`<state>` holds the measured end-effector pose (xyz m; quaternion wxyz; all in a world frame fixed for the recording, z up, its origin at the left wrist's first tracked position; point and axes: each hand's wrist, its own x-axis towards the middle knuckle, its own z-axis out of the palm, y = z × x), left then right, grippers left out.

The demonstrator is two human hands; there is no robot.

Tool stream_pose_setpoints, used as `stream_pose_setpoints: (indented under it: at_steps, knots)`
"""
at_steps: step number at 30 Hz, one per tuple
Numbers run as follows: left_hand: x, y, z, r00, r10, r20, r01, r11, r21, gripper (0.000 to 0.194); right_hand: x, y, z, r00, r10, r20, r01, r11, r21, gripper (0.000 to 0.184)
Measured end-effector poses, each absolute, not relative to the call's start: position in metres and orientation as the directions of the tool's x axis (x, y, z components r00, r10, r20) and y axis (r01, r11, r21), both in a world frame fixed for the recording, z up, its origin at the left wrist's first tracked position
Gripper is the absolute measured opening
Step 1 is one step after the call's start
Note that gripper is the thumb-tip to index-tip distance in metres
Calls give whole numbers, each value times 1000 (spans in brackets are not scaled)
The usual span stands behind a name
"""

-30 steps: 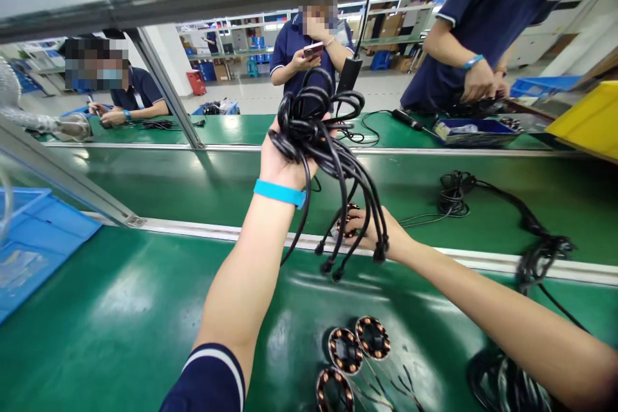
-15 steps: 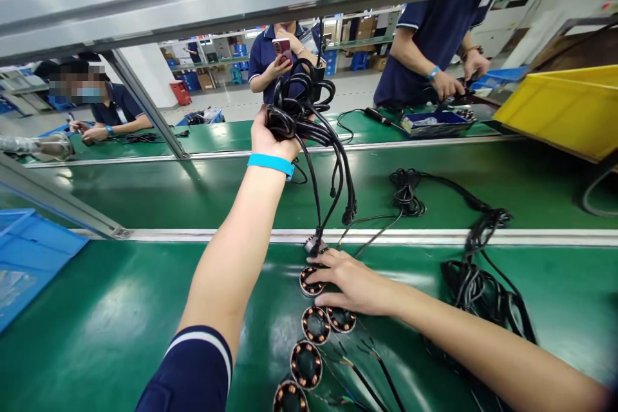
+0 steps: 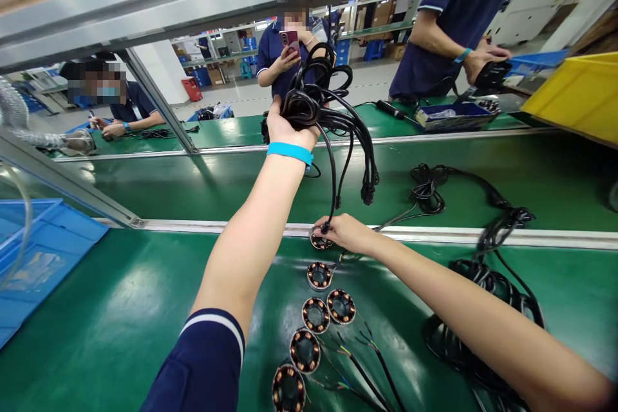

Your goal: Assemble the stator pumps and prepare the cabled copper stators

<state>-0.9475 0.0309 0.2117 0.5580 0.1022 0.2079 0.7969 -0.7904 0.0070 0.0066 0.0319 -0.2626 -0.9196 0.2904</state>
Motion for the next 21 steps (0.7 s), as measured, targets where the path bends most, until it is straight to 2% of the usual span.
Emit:
stream_pose_setpoints:
  at_steps: [4, 9, 12, 13, 15, 17, 21]
  knots:
    - [-945, 28, 206, -334, 938, -94, -856, -260, 448, 42, -799, -5, 8, -852, 487, -192, 513, 706, -488, 38]
    - [-942, 28, 203, -350, 931, -107, -854, -271, 444, 39, -797, -41, 16, -854, 482, -194, 517, 748, -416, 43]
    - [-940, 28, 204, -345, 932, -112, -862, -268, 431, 39, -765, -23, 24, -863, 470, -188, 505, 784, -362, 31]
    - [-939, 27, 204, -343, 933, -107, -862, -268, 431, 39, -748, -9, 26, -844, 506, -174, 535, 782, -320, 30]
    - [-939, 28, 206, -344, 934, -98, -860, -271, 432, 39, -708, 23, 25, -764, 633, -121, 644, 740, -196, 49]
    - [-938, 30, 206, -344, 934, -92, -861, -275, 428, 38, -670, 51, 17, -709, 702, -75, 706, 705, -70, 56]
    - [-933, 37, 205, -339, 937, -89, -862, -271, 427, 39, -636, 72, -6, -753, 654, -72, 656, 755, -4, 20]
